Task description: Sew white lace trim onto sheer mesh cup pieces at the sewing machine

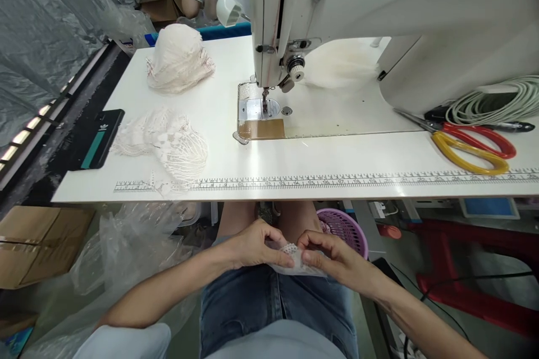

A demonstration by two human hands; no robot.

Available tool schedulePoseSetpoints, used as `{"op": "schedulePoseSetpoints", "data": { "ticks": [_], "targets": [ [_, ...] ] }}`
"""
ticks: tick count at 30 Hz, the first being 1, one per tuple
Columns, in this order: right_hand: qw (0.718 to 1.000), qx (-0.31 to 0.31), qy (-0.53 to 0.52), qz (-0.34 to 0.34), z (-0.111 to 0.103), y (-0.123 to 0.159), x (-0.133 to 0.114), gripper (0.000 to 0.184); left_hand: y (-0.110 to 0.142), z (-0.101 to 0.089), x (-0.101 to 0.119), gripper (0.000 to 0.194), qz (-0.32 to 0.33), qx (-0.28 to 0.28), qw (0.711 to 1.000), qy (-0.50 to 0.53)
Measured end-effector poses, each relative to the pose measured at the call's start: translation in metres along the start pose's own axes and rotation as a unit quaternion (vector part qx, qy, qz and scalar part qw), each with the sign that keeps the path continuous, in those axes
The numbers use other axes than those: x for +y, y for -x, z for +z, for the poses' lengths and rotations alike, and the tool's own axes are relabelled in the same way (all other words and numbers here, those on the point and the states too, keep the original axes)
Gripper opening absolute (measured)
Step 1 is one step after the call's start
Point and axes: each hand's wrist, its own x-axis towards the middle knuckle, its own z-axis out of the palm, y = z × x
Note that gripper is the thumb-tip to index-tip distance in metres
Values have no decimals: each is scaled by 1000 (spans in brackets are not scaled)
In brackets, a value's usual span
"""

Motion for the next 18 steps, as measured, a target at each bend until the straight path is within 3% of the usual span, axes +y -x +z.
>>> {"op": "schedulePoseSetpoints", "data": {
  "ticks": [4,13,18],
  "targets": [
    [1000,12,15,4,0,-6,-7,31,5,-6,3,21,8,-12,1000,-8],
    [999,-2,-38,34,-4,-9,-9,29,19,-39,3,18,22,-99,993,-53],
    [999,11,-18,32,3,-14,-14,33,12,-30,3,30,11,-85,996,-22]
  ]
}}
